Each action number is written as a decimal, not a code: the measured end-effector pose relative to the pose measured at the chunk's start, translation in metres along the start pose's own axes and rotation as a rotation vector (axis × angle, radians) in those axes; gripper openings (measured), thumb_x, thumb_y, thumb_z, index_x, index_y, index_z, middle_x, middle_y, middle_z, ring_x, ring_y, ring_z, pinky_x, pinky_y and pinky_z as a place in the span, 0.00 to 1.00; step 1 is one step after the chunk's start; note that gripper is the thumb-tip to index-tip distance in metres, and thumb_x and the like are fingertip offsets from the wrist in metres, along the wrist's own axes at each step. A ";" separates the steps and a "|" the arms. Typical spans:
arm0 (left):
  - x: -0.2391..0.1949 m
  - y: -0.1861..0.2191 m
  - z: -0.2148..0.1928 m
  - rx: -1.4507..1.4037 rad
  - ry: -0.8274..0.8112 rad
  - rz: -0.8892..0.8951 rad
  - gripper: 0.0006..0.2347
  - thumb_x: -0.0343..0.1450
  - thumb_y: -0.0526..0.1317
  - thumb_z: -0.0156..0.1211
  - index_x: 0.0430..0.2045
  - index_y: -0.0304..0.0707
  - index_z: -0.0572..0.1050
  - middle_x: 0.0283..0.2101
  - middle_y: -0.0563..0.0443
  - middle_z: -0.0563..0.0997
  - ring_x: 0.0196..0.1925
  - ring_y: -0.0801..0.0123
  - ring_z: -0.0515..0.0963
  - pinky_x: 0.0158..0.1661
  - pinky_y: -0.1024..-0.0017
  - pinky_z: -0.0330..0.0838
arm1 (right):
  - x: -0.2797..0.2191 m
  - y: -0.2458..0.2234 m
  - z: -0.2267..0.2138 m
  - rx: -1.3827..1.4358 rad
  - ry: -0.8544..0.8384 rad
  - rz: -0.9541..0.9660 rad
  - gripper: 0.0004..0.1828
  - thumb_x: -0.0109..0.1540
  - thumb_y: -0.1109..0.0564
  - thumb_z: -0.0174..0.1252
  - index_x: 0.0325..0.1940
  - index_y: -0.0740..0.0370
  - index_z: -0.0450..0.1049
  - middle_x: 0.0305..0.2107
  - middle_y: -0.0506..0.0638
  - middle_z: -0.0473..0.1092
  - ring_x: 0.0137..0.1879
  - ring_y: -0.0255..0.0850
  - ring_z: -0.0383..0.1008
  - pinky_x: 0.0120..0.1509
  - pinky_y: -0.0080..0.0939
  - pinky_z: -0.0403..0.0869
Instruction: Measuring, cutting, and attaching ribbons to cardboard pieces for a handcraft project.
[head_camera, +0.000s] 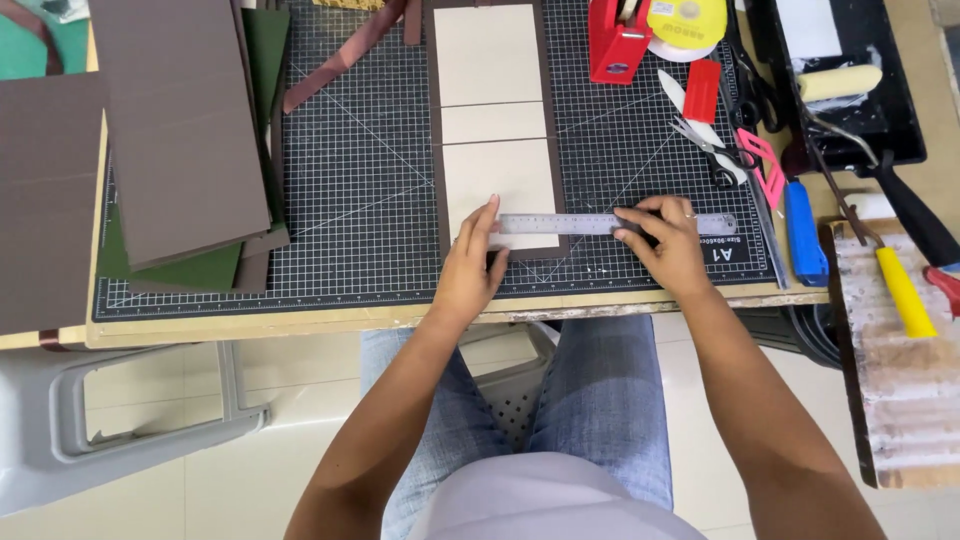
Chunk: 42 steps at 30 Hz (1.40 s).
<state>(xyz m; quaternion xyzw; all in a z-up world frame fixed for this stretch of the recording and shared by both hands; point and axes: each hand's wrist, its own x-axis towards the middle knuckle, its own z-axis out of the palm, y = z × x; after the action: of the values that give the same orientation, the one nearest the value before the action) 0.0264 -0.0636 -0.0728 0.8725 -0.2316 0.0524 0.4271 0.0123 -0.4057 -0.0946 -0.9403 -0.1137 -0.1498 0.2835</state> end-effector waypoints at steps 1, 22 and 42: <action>0.001 0.001 0.000 -0.004 -0.006 -0.008 0.34 0.74 0.31 0.58 0.75 0.45 0.48 0.65 0.39 0.64 0.60 0.42 0.77 0.56 0.48 0.79 | -0.003 0.004 0.005 0.002 0.025 -0.009 0.18 0.63 0.51 0.69 0.58 0.42 0.83 0.46 0.46 0.68 0.59 0.46 0.67 0.67 0.47 0.65; -0.007 -0.006 0.003 -0.089 0.055 0.029 0.31 0.72 0.28 0.56 0.73 0.34 0.51 0.60 0.43 0.72 0.53 0.59 0.82 0.58 0.55 0.73 | -0.011 -0.006 0.007 -0.058 0.031 -0.065 0.16 0.68 0.53 0.62 0.60 0.43 0.81 0.45 0.48 0.69 0.60 0.49 0.67 0.67 0.52 0.66; -0.006 0.000 -0.002 -0.213 0.021 0.026 0.28 0.75 0.29 0.52 0.73 0.35 0.53 0.58 0.43 0.75 0.54 0.57 0.82 0.59 0.55 0.73 | -0.017 -0.010 0.008 -0.116 0.066 -0.021 0.17 0.65 0.52 0.65 0.59 0.44 0.80 0.47 0.46 0.67 0.62 0.49 0.66 0.67 0.54 0.64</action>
<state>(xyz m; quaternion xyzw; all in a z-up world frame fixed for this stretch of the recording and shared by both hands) 0.0208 -0.0595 -0.0730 0.8186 -0.2425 0.0421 0.5190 -0.0049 -0.3950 -0.1016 -0.9485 -0.1053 -0.1900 0.2304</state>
